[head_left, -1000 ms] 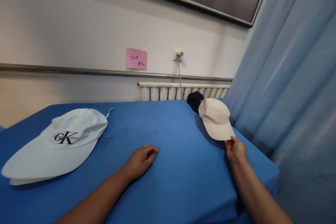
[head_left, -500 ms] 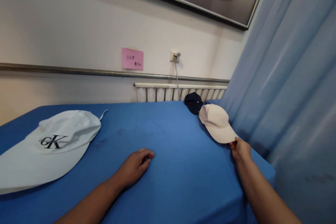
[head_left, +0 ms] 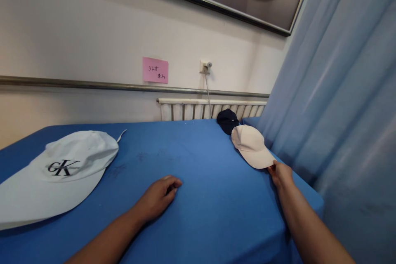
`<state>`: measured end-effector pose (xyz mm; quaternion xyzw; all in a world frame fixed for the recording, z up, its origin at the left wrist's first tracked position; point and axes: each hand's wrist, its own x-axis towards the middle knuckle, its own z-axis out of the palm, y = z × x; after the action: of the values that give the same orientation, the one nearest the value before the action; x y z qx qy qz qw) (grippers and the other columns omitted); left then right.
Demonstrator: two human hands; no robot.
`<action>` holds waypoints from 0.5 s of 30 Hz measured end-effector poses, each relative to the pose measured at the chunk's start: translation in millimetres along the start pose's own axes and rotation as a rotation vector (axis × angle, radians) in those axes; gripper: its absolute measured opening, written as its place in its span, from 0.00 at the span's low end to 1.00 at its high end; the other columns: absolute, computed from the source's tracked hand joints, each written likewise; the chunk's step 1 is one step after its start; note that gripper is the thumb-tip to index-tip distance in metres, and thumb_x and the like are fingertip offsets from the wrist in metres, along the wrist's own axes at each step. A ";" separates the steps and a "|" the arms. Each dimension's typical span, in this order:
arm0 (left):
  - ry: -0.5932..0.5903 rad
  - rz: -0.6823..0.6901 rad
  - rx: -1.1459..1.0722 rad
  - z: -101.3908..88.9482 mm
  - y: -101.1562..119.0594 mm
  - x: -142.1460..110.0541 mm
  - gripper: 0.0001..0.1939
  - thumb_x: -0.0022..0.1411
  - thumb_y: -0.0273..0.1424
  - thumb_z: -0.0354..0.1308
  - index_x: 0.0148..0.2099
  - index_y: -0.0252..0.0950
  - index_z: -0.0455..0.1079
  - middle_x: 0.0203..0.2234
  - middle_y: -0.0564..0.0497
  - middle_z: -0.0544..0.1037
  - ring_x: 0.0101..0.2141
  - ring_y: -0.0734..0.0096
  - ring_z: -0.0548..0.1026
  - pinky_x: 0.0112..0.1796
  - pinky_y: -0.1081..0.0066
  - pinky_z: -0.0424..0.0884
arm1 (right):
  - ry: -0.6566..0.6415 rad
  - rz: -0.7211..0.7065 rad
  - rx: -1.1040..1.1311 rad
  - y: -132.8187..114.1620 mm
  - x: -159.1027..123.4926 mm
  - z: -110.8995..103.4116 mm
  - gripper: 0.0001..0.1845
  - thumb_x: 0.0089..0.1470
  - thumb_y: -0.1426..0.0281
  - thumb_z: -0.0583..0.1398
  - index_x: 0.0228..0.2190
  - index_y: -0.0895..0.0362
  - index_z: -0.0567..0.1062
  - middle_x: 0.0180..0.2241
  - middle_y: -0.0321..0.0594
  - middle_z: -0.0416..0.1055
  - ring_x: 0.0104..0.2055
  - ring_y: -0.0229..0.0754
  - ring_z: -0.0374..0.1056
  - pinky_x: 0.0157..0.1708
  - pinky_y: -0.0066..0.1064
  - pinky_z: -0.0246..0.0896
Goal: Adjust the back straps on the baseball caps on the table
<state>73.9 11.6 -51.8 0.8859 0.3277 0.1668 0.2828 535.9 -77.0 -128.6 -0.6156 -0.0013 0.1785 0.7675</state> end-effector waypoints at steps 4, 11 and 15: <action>-0.006 -0.004 0.008 -2.1 4.2 0.3 0.11 0.60 0.29 0.47 0.40 0.38 0.70 0.36 0.49 0.76 0.38 0.67 0.74 0.43 0.67 0.68 | 0.041 -0.006 -0.017 -0.4 -1.5 3.3 0.08 0.41 0.77 0.60 0.23 0.56 0.65 0.20 0.34 0.67 0.21 0.39 0.66 0.18 0.28 0.66; -0.012 -0.005 0.010 -1.9 3.1 0.2 0.11 0.61 0.29 0.48 0.40 0.38 0.71 0.37 0.49 0.76 0.38 0.67 0.74 0.42 0.67 0.69 | 0.026 -0.076 -0.074 0.0 -8.0 1.7 0.07 0.38 0.77 0.60 0.22 0.57 0.67 0.20 0.34 0.67 0.22 0.38 0.66 0.20 0.28 0.66; -0.017 0.004 0.008 -1.1 2.0 0.5 0.11 0.61 0.29 0.47 0.41 0.38 0.71 0.36 0.49 0.76 0.38 0.66 0.74 0.43 0.67 0.68 | 0.006 -0.147 -0.116 -0.3 -18.4 -4.4 0.07 0.38 0.73 0.61 0.25 0.57 0.70 0.22 0.34 0.68 0.25 0.40 0.67 0.22 0.30 0.67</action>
<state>74.7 11.1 -49.6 0.8891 0.3242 0.1582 0.2816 519.7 -86.2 -125.4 -0.6576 -0.0546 0.1196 0.7418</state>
